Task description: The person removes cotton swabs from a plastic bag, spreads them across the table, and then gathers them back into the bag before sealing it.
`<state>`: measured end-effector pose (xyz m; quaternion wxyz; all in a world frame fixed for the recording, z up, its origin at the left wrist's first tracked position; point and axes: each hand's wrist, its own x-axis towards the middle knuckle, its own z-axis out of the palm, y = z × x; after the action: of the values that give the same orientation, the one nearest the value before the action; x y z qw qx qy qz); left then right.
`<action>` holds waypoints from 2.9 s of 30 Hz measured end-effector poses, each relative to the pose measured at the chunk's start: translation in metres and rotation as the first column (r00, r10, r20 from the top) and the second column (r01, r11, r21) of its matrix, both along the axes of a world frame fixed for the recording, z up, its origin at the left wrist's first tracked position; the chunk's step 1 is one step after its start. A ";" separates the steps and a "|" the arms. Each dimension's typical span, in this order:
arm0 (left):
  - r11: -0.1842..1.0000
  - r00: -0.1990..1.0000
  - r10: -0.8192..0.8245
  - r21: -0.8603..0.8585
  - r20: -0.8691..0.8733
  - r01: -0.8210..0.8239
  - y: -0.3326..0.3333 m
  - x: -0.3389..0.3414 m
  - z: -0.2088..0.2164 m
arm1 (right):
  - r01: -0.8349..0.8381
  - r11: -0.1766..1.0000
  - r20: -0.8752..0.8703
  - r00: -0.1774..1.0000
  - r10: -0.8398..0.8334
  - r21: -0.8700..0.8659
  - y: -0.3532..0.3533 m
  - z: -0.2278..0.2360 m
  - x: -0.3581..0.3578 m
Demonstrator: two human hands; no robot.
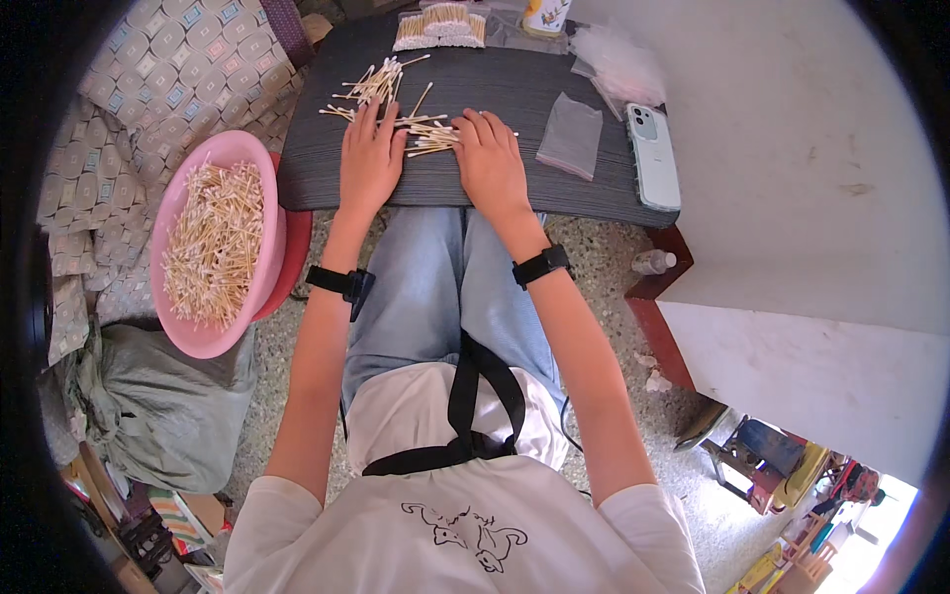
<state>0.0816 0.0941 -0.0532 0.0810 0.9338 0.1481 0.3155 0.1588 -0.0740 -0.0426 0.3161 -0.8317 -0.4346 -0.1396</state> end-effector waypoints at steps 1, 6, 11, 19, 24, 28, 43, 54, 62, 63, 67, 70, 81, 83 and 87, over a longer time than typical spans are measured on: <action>1.000 1.000 0.001 -0.001 -0.001 -0.001 0.001 -0.001 -0.002 | 0.016 0.999 0.009 1.000 -0.016 0.030 0.002 0.000 -0.001; 0.970 0.978 -0.157 0.165 -0.137 0.179 -0.008 -0.008 0.013 | 0.142 0.987 0.297 0.948 -0.115 -0.073 0.001 0.005 -0.004; 0.986 0.972 -0.129 0.079 -0.198 0.147 -0.006 -0.002 0.008 | -0.097 0.988 0.232 0.965 0.123 -0.117 0.011 0.001 0.003; 0.986 0.982 0.053 0.164 -0.184 -0.022 -0.005 0.011 -0.003 | -0.143 0.989 0.108 0.983 0.146 -0.028 -0.001 0.002 0.003; 0.983 0.987 0.135 0.140 -0.091 -0.121 -0.002 0.020 -0.008 | -0.112 0.993 0.099 0.989 0.108 0.031 -0.006 0.000 -0.002; 0.992 0.993 0.079 0.105 -0.088 -0.070 0.004 0.023 -0.009 | -0.058 0.997 0.065 0.996 0.054 0.059 -0.005 0.005 -0.007; 0.920 0.934 -0.327 -0.175 0.144 0.350 -0.006 0.016 0.015 | -0.063 0.997 0.078 0.995 0.059 0.053 -0.005 0.004 -0.006; 0.989 0.984 -0.135 -0.049 0.116 0.142 -0.003 0.023 0.015 | -0.074 0.997 0.089 0.993 0.072 0.025 -0.002 0.009 -0.008; 0.931 0.944 -0.328 -0.160 0.029 0.328 -0.032 -0.010 0.015 | -0.187 0.971 0.017 0.982 0.187 0.146 -0.007 0.014 0.000; 0.931 0.944 -0.329 -0.159 0.031 0.329 -0.036 -0.012 0.015 | -0.187 0.971 0.019 0.982 0.186 0.147 -0.010 0.012 0.000; 0.948 0.945 -0.311 0.031 -0.104 0.316 -0.046 -0.013 0.012 | -0.056 0.992 0.010 0.998 0.055 0.117 -0.018 0.003 0.001; 0.954 0.952 -0.294 0.026 -0.086 0.297 -0.045 -0.008 0.012 | -0.113 0.988 0.024 0.993 0.111 0.108 -0.018 0.003 0.003; 0.947 0.950 -0.308 -0.078 0.058 0.311 -0.003 -0.007 0.020 | -0.058 0.995 0.032 0.998 0.055 0.080 -0.015 0.003 0.001; 0.933 0.937 -0.345 -0.087 0.059 0.349 -0.013 -0.005 0.018 | 0.088 0.996 0.209 0.974 -0.089 0.012 -0.016 0.004 -0.001; 0.971 0.969 -0.230 0.038 -0.094 0.234 -0.044 -0.003 0.008 | 0.067 0.998 0.178 0.982 -0.064 -0.013 -0.016 -0.005 0.007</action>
<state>0.0790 0.0502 -0.0450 0.0877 0.9596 0.0336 0.2654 0.1654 -0.0898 -0.0476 0.2636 -0.8327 -0.4347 -0.2193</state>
